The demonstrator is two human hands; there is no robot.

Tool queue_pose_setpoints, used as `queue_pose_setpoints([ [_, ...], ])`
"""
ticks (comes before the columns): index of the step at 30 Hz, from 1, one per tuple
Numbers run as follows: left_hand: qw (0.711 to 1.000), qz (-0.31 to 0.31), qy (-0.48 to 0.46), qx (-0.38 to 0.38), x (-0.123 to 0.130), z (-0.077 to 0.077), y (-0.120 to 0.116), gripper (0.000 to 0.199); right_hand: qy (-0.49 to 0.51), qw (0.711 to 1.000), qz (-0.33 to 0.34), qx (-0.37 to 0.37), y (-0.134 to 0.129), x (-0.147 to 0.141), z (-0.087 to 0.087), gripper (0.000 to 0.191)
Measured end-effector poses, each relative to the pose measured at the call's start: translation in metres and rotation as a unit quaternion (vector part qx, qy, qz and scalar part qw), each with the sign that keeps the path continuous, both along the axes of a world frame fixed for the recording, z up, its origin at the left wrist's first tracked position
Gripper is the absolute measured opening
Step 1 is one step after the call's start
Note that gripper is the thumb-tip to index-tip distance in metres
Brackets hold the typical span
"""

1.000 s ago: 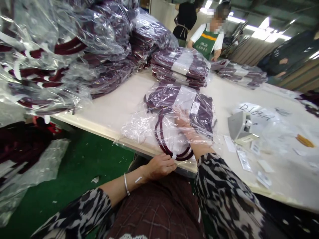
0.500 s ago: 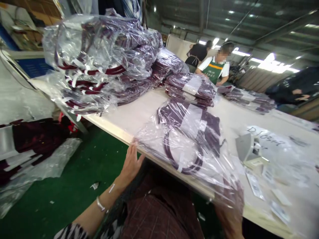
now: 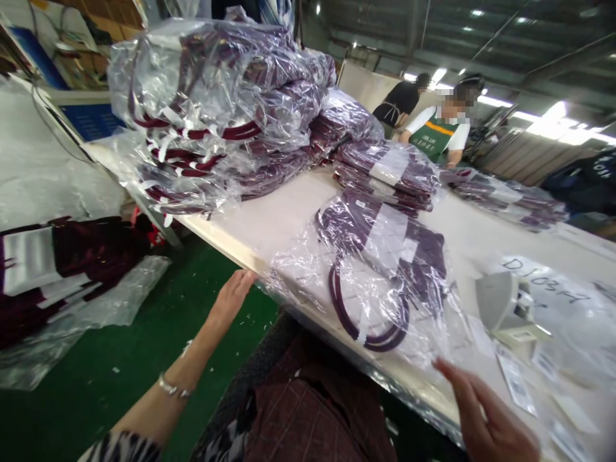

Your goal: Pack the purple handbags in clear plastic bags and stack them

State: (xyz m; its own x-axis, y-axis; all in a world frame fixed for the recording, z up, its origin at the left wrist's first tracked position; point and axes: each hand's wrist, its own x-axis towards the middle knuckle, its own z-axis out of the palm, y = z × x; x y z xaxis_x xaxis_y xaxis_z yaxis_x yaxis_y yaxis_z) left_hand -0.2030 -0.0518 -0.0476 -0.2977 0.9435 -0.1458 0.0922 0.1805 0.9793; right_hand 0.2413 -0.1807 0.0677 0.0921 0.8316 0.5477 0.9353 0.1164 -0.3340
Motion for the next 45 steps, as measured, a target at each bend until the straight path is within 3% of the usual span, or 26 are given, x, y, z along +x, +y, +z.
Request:
queue_pose_setpoints([
  [3, 0.997, -0.06, 0.031, -0.026, 0.014, 0.009, 0.031, 0.049, 0.004, 0.995, 0.095, -0.015, 0.111, -0.039, 0.003, 0.05],
  [6, 0.996, -0.074, 0.045, -0.029, 0.016, 0.009, 0.038, 0.044, -0.039, 0.989, 0.133, -0.057, 0.209, -0.097, -0.012, 0.062],
  [8, 0.997, -0.064, 0.032, -0.035, 0.009, 0.008, 0.035, 0.046, -0.08, 0.982, 0.129, -0.11, 0.248, -0.127, -0.03, 0.065],
  [10, 0.997, -0.056, 0.027, -0.042, 0.002, 0.01, 0.033, 0.049, -0.121, 0.97, 0.13, -0.167, 0.266, -0.144, -0.046, 0.065],
  [14, 0.996, -0.051, 0.034, -0.06, -0.006, 0.017, 0.037, 0.056, -0.128, 0.95, 0.15, -0.242, 0.269, -0.15, -0.051, 0.069],
  [19, 0.976, -0.162, 0.136, -0.05, -0.009, 0.035, 0.043, 0.049, -0.143, 0.956, 0.18, -0.184, 0.26, -0.154, -0.049, 0.066],
  [22, 0.972, -0.183, 0.14, -0.04, -0.009, 0.062, 0.046, 0.049, -0.137, 0.941, 0.224, -0.215, 0.258, -0.157, -0.06, 0.058],
  [25, 0.972, -0.214, 0.093, 0.004, 0.007, 0.102, 0.06, 0.046, 0.021, 0.936, 0.252, -0.244, 0.257, -0.153, -0.052, 0.055],
  [27, 0.964, -0.257, 0.063, 0.037, 0.035, 0.129, 0.079, 0.043, 0.227, 0.9, 0.271, -0.254, 0.252, -0.144, -0.032, 0.057],
  [30, 0.933, -0.353, 0.024, 0.067, 0.104, 0.153, 0.121, 0.039, 0.494, 0.773, 0.298, -0.264, 0.239, -0.119, 0.003, 0.069],
  [31, 0.922, -0.381, 0.018, 0.068, 0.131, 0.154, 0.137, 0.039, 0.537, 0.742, 0.296, -0.27, 0.236, -0.108, 0.012, 0.075],
  [33, 0.906, -0.421, 0.016, 0.048, 0.184, 0.149, 0.166, 0.037, 0.564, 0.736, 0.255, -0.274, 0.235, -0.085, 0.02, 0.088],
  [35, 0.888, -0.46, 0.002, -0.005, 0.227, 0.137, 0.188, 0.039, 0.543, 0.779, 0.167, -0.265, 0.241, -0.061, 0.014, 0.092],
  [37, 0.875, -0.483, 0.023, -0.036, 0.253, 0.122, 0.203, 0.04, 0.492, 0.831, 0.065, -0.251, 0.252, -0.039, -0.003, 0.083],
  [38, 0.876, -0.478, 0.063, -0.018, 0.26, 0.115, 0.208, 0.038, 0.463, 0.85, 0.025, -0.25, 0.258, -0.029, -0.013, 0.076],
  [40, 0.876, -0.431, 0.198, 0.093, 0.262, 0.101, 0.214, 0.025, 0.421, 0.87, -0.018, -0.256, 0.268, -0.013, -0.034, 0.063],
  [43, 0.808, -0.372, 0.379, 0.255, 0.252, 0.083, 0.218, 0.015, 0.403, 0.877, -0.006, -0.261, 0.275, -0.002, -0.052, 0.054],
  [45, 0.771, -0.386, 0.428, 0.27, 0.247, 0.077, 0.215, 0.022, 0.413, 0.873, 0.013, -0.26, 0.274, -0.002, -0.052, 0.049],
])
